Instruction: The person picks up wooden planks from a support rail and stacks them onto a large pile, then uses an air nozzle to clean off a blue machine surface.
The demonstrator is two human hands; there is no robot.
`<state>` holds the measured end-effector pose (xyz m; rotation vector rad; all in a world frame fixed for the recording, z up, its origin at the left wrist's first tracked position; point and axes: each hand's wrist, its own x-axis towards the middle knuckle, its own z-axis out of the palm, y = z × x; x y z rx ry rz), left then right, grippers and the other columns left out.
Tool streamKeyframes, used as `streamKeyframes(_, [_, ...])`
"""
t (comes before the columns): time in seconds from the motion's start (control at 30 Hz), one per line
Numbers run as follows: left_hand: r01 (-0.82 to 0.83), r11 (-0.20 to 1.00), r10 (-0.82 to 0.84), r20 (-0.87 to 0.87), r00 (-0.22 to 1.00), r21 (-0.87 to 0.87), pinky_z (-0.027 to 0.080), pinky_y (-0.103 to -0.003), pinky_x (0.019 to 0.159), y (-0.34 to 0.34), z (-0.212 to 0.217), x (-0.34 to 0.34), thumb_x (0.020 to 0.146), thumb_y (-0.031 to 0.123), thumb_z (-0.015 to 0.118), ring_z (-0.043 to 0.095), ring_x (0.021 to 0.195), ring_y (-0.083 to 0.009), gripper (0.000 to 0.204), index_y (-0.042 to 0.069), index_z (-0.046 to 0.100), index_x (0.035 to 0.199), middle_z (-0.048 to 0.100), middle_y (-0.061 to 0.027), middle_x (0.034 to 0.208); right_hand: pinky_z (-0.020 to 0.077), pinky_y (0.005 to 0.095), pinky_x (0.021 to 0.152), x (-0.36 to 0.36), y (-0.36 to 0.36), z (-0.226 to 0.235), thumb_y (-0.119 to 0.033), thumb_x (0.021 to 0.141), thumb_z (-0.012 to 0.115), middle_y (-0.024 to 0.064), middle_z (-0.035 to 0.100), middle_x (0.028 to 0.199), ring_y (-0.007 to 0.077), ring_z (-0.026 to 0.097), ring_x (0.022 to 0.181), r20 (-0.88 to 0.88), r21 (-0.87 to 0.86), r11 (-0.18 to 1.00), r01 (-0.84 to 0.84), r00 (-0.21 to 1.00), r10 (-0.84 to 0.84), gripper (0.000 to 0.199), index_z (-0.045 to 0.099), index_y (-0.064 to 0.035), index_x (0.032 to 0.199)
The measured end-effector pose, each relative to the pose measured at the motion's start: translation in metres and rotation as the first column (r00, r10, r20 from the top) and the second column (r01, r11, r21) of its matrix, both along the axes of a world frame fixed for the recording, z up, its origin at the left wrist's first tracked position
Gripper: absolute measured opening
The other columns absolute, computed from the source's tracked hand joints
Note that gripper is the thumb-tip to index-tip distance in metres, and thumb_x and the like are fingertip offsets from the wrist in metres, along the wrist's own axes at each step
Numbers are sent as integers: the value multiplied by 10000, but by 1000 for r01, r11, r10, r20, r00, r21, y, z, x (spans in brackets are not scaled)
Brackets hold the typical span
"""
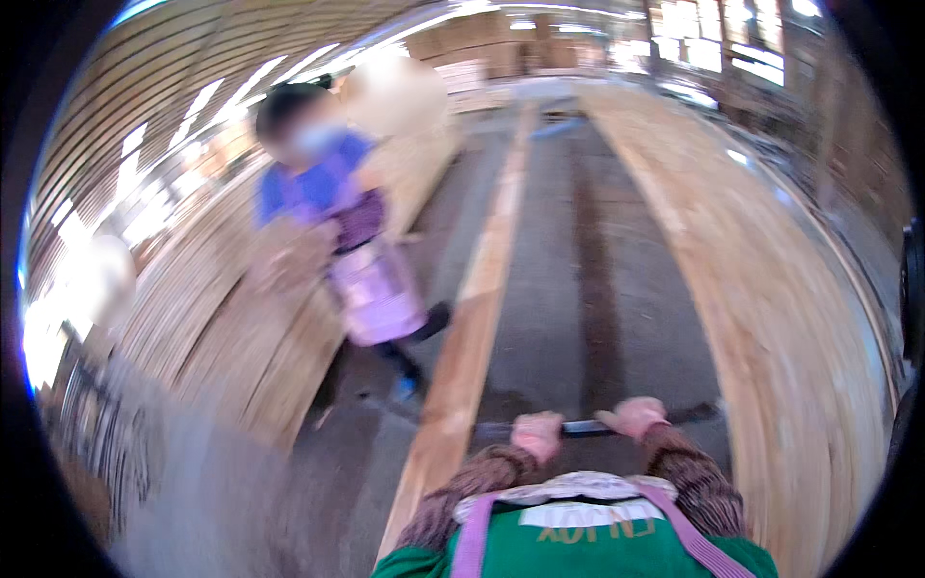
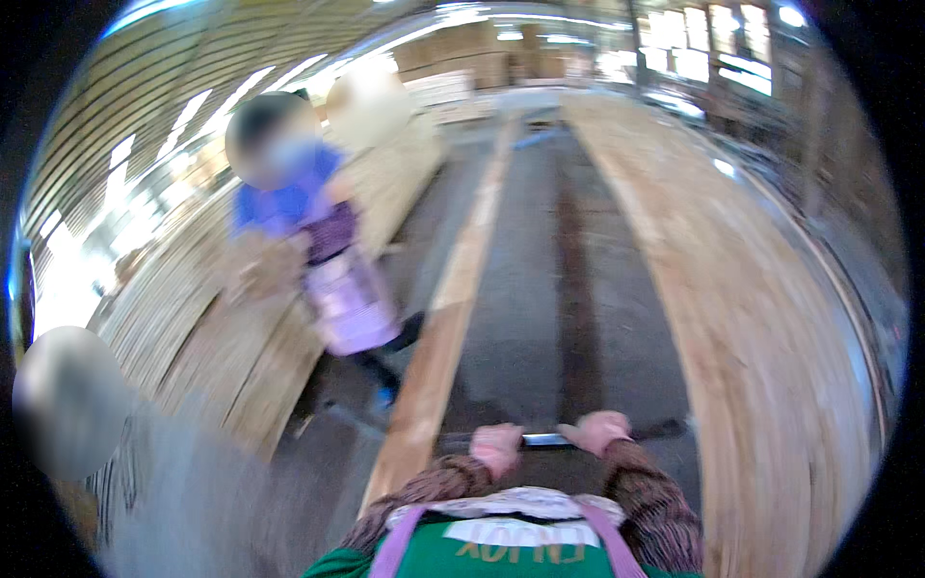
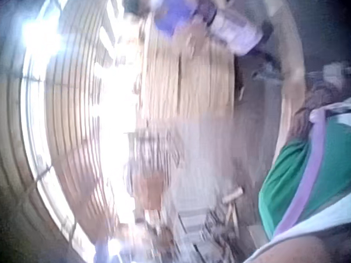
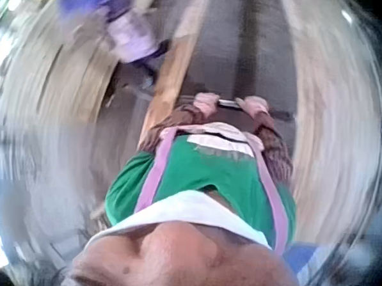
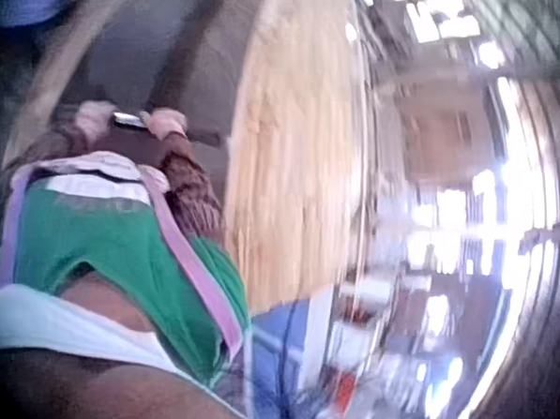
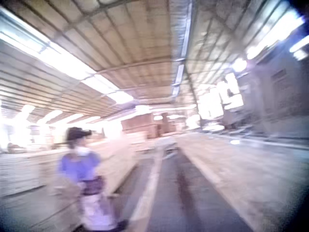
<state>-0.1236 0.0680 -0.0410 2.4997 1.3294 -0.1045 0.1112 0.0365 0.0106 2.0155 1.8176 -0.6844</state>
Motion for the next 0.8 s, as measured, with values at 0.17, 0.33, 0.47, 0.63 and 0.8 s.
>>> streamKeyframes(0.17, [-36,998,43,-161,986,46,539,-471,907,9,-10,-10,806,425,772,706,1106,-307,386,155,749,1082,720,-121,1154,511,508,989,-16,15,-11,-721,985,350,154,732,1253,325,675,1212,0,67,997,33,999,-33,802,762,-63,1191])
streamKeyframes(0.33, [80,996,-59,-323,944,51,548,-455,893,31,-18,2,788,578,777,713,1084,-295,512,174,773,1103,728,-109,1145,572,479,881,-19,2,16,-420,1083,409,93,721,1223,298,702,1160,45,23,987,-160,986,159,372,705,-308,1280])
streamKeyframes(0.47, [74,976,-139,-327,935,-203,571,-456,915,52,-20,7,794,622,767,723,1093,-312,605,135,759,1153,755,-127,1152,556,443,841,-18,-13,-12,-497,1060,404,103,763,1049,286,742,974,85,285,941,-183,983,165,482,730,-142,1079])
streamKeyframes(0.63, [44,934,-153,-284,946,-355,563,-459,916,66,-36,4,824,593,755,716,1101,-329,573,144,737,1179,761,-125,1141,533,438,884,-23,-6,-8,-515,1058,415,115,764,1048,288,735,975,29,293,956,-37,999,29,518,721,-99,1095])
streamKeyframes(0.8, [30,919,-141,-256,956,-393,557,-451,921,65,-35,2,833,576,754,715,1103,-321,541,180,733,1201,760,-111,1140,526,438,900,-21,-6,-2,-524,1060,419,131,760,1024,291,733,973,-11,297,954,-48,998,54,539,712,-72,1091])
